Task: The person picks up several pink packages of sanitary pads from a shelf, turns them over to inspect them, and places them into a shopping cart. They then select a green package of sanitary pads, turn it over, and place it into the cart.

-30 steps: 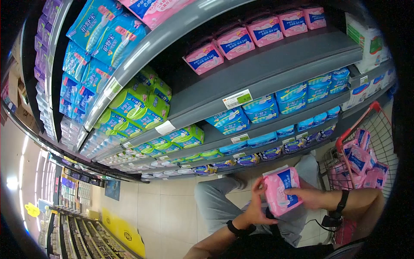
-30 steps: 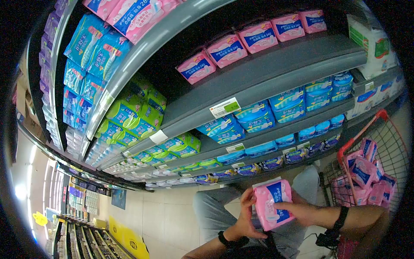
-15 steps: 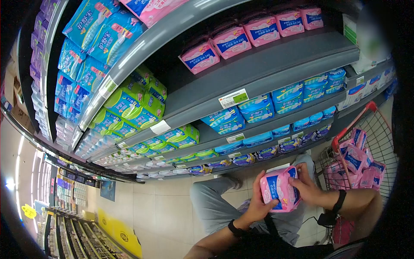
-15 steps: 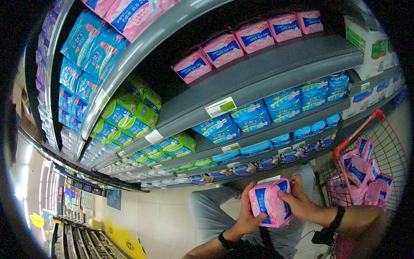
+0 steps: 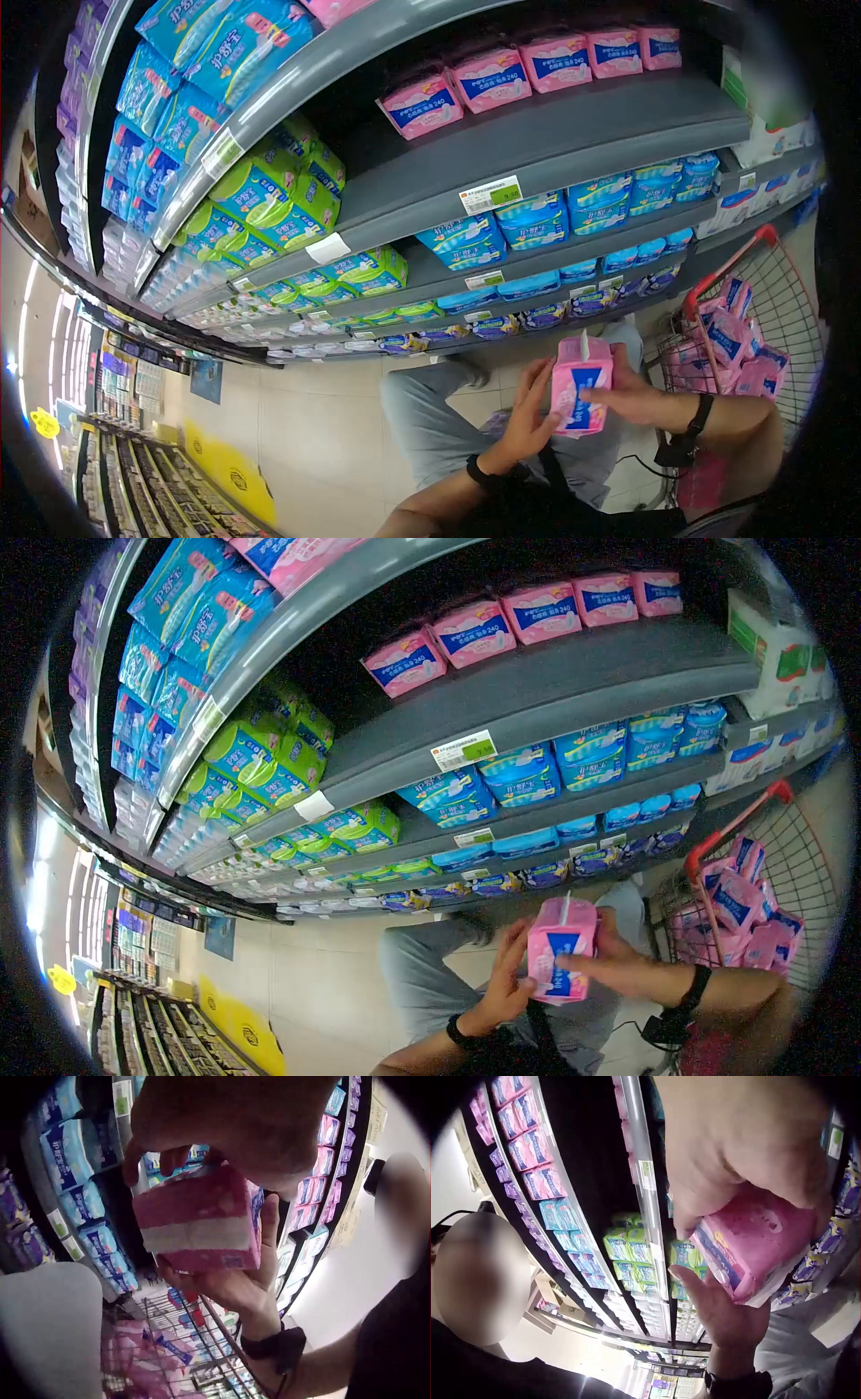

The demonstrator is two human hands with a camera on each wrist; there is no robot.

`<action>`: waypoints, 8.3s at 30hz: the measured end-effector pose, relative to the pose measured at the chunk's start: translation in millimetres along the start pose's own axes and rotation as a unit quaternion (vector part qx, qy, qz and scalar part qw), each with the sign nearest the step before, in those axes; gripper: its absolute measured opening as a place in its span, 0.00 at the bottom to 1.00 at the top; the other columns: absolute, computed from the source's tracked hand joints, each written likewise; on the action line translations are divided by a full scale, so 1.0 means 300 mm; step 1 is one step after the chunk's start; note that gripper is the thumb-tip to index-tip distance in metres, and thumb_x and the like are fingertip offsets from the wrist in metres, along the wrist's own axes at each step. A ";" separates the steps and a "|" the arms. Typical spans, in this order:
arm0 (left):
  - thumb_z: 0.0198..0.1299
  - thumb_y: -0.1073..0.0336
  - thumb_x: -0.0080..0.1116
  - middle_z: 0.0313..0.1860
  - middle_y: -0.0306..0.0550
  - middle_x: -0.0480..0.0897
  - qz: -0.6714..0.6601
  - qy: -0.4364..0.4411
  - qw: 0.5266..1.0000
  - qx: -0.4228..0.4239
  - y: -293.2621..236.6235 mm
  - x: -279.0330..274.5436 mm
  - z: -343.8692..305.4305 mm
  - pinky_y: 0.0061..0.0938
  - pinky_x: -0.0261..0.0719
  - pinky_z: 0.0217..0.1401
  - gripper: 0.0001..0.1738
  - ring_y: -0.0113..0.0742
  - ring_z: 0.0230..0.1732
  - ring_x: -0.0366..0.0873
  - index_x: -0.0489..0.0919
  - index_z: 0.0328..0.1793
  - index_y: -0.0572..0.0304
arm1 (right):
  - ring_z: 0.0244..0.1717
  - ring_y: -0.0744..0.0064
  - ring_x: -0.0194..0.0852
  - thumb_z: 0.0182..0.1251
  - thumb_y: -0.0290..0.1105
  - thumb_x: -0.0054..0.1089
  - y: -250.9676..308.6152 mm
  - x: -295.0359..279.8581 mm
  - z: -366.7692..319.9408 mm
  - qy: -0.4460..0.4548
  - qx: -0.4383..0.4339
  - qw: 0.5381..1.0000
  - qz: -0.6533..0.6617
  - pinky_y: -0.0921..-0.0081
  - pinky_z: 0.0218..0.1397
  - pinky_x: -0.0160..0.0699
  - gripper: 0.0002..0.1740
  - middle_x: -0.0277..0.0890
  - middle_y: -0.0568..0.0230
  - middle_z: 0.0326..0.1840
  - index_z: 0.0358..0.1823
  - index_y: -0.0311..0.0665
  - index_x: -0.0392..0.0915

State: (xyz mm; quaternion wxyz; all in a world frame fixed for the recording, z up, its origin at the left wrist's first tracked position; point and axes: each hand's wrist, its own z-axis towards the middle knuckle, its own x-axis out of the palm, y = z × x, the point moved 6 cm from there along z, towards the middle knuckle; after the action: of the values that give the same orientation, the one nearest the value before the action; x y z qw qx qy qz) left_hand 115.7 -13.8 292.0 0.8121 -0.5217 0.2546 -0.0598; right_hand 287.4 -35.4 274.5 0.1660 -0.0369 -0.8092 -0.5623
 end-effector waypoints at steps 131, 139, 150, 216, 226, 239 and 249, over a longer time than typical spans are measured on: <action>0.66 0.65 0.59 0.24 0.30 0.68 -0.508 0.186 0.768 -0.342 0.844 0.010 -0.306 0.20 0.60 0.30 0.11 0.20 0.27 0.62 0.72 0.30 0.53 | 0.42 0.38 0.83 0.60 0.44 0.57 1.431 -0.715 0.195 -0.453 0.040 0.410 -0.790 0.50 0.47 0.82 0.21 0.83 0.38 0.37 0.28 0.29 0.82; 0.72 0.62 0.58 0.27 0.25 0.69 -0.424 0.342 0.750 -0.375 0.986 0.213 -0.437 0.17 0.58 0.30 0.09 0.15 0.28 0.62 0.78 0.36 0.52 | 0.62 0.40 0.74 0.53 0.55 0.64 1.534 -0.762 0.317 -0.461 -0.011 0.340 -0.820 0.54 0.66 0.74 0.41 0.77 0.40 0.59 0.65 0.36 0.71; 0.74 0.60 0.56 0.27 0.25 0.64 -0.371 0.422 0.787 -0.255 0.971 0.266 -0.378 0.18 0.58 0.31 0.17 0.17 0.31 0.57 0.69 0.30 0.50 | 0.82 0.39 0.44 0.39 0.65 0.73 1.512 -0.804 0.541 -0.372 0.008 0.414 -0.830 0.49 0.83 0.47 0.64 0.55 0.44 0.81 0.80 0.51 0.58; 0.35 0.60 0.88 0.70 0.59 0.64 0.012 -0.078 0.979 0.189 0.031 -0.033 -0.040 0.49 0.67 0.71 0.57 0.57 0.69 0.66 0.58 0.68 0.49 | 0.76 0.54 0.52 0.61 0.52 0.74 0.069 0.069 0.038 0.234 -0.010 0.951 -0.203 0.61 0.76 0.59 0.62 0.50 0.40 0.76 0.79 0.29 0.37; 0.75 0.43 0.45 0.80 0.48 0.60 -0.481 -0.056 0.845 -0.225 0.186 -0.003 0.010 0.56 0.59 0.79 0.36 0.52 0.80 0.58 0.55 0.80 0.54 | 0.72 0.42 0.61 0.49 0.53 0.81 0.230 0.058 -0.007 0.063 -0.315 0.843 -0.431 0.56 0.75 0.62 0.67 0.60 0.34 0.70 0.77 0.26 0.44; 0.50 0.73 0.76 0.68 0.54 0.70 -0.301 -0.080 0.938 -0.154 0.185 -0.025 -0.132 0.44 0.71 0.72 0.48 0.44 0.69 0.71 0.57 0.74 0.61 | 0.79 0.41 0.45 0.57 0.49 0.78 0.196 0.085 -0.041 0.184 -0.254 0.879 -0.358 0.52 0.77 0.56 0.72 0.34 0.35 0.79 0.80 0.32 0.23; 0.35 0.60 0.87 0.68 0.56 0.62 0.056 -0.006 0.987 0.154 -0.040 -0.012 -0.030 0.45 0.63 0.73 0.59 0.52 0.71 0.62 0.58 0.72 0.51 | 0.77 0.55 0.52 0.66 0.45 0.71 0.075 0.045 0.021 0.275 -0.135 0.934 -0.182 0.62 0.76 0.58 0.54 0.52 0.49 0.77 0.80 0.35 0.42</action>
State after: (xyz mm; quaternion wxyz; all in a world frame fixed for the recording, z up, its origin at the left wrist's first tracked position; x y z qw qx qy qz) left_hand 110.4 -25.2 300.8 0.8862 -0.3761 0.2660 -0.0492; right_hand 278.8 -23.0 297.0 0.2705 0.2450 -0.6409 -0.6753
